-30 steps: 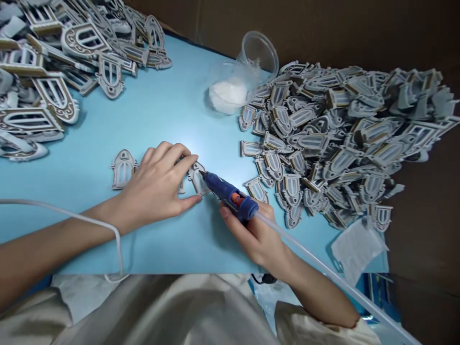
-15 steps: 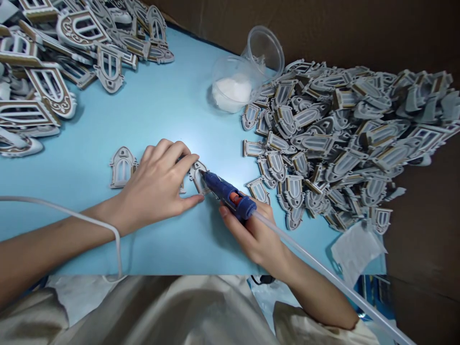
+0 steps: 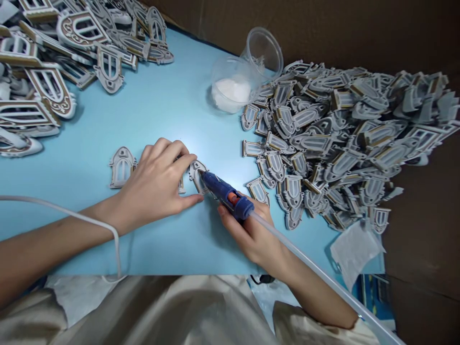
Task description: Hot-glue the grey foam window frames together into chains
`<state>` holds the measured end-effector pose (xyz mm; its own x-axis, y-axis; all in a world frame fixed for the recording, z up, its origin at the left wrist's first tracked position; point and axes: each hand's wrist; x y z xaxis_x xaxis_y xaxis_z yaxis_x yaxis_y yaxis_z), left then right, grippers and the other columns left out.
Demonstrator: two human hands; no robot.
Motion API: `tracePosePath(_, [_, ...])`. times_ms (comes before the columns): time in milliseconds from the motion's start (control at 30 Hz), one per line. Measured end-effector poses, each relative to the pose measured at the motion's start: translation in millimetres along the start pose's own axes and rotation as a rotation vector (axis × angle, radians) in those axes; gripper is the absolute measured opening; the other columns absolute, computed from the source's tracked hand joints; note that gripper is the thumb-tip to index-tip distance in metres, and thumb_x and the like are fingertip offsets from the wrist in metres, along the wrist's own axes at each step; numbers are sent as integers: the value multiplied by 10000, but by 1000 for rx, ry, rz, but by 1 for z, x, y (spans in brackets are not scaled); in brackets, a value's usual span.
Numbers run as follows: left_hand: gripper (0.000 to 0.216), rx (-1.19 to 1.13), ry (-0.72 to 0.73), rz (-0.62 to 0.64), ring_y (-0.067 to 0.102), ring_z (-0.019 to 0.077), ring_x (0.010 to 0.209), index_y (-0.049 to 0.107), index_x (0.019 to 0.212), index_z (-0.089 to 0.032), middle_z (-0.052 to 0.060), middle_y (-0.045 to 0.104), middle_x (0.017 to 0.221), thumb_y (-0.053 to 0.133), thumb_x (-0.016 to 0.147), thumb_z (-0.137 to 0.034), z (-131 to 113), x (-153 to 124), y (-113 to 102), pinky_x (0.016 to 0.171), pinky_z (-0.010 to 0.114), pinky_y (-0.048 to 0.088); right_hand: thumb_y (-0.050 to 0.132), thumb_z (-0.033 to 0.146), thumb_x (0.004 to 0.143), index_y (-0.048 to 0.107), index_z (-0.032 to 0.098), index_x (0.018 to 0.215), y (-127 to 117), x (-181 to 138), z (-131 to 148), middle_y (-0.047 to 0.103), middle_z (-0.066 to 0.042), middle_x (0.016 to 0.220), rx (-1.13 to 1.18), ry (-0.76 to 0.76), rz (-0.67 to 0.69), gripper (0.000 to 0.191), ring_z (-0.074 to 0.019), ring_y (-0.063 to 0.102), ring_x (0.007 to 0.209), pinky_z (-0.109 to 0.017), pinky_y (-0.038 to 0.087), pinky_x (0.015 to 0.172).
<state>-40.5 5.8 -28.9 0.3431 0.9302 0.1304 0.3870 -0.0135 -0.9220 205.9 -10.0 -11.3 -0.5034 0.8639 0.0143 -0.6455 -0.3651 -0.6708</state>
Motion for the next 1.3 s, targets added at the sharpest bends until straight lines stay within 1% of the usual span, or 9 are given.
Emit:
tracePosePath(167, [606,-7,-23,13,602,407,1184,738,1291,-145,158,704,1242,910,811,-473,0,1,1,952,565,527,563,289,1059,393,250,780,2,-2,0,469,37,669,-16,28,-4,329,-126,422,586,-300,294,581])
tracePosePath(467, [557,-47,-52,8,585,399,1185,742,1277,-201,144,705,1235,893,815,-474,-1,1,1,960,543,502,556,294,1049,383,254,756,1,-2,3,446,40,638,-50,52,3,342,-128,408,563,-305,283,573])
tracePosePath(700, [564,-65,-61,18,583,418,1196,753,1286,-182,156,704,1233,897,813,-454,-2,2,0,979,571,512,551,295,1050,384,254,751,1,-1,3,455,37,630,-53,41,2,345,-131,422,556,-305,285,571])
tracePosePath(833, [552,-63,-60,8,590,415,1199,752,1275,-177,157,707,1234,898,817,-449,-2,1,1,976,561,514,552,301,1050,391,253,753,1,-1,3,464,35,631,-59,56,5,341,-131,426,557,-304,290,571])
tracePosePath(1100, [559,-18,-39,8,597,410,1183,740,1270,-172,165,723,1248,892,828,-479,-2,1,1,953,557,511,554,298,1049,389,254,744,1,-1,4,457,34,628,-48,64,6,350,-129,423,558,-309,283,562])
tracePosePath(1300, [555,-39,-45,7,586,414,1188,741,1271,-162,166,713,1246,882,831,-468,-2,1,1,958,564,504,554,284,1046,364,258,739,1,-2,4,427,42,620,-42,62,5,362,-124,395,548,-309,272,559])
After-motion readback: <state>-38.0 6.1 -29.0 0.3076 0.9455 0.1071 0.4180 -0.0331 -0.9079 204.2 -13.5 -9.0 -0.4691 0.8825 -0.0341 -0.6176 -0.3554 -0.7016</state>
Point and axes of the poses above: each hand's wrist, its own x-axis towards the middle knuckle, its own y-axis out of the palm, z = x × y
